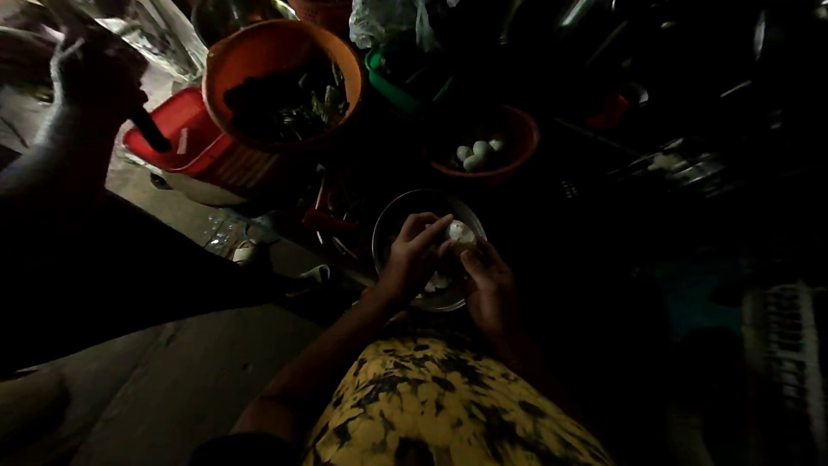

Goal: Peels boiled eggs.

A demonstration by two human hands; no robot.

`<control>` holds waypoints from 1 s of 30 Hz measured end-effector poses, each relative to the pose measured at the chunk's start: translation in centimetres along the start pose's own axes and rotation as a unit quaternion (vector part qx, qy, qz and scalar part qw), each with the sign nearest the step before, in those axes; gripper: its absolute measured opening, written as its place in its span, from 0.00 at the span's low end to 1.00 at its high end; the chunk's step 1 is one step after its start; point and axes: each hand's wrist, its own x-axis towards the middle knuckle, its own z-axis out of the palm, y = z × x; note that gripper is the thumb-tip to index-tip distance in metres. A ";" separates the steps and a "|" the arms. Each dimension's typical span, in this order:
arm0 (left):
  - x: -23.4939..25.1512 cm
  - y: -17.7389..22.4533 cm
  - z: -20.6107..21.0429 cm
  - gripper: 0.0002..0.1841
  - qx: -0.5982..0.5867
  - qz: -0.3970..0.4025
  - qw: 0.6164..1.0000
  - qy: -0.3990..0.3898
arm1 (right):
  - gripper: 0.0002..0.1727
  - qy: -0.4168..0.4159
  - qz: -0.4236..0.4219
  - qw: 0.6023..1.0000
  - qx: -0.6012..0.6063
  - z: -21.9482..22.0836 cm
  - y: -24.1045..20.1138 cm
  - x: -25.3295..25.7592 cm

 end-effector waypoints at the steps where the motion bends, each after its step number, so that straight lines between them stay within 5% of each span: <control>1: 0.0 0.1 0.0 0.19 0.015 0.011 1.000 0.000 | 0.22 -0.005 -0.008 1.000 0.003 -0.1 0.1 0.0; 16: 0.3 -0.3 -0.1 0.11 0.083 0.172 0.982 0.004 | 0.23 0.049 -0.091 0.995 -0.001 0.2 0.9 -0.5; 30: 0.1 0.2 -0.4 0.11 0.105 0.135 0.985 0.000 | 0.18 0.054 -0.046 0.997 0.011 0.0 0.4 -0.7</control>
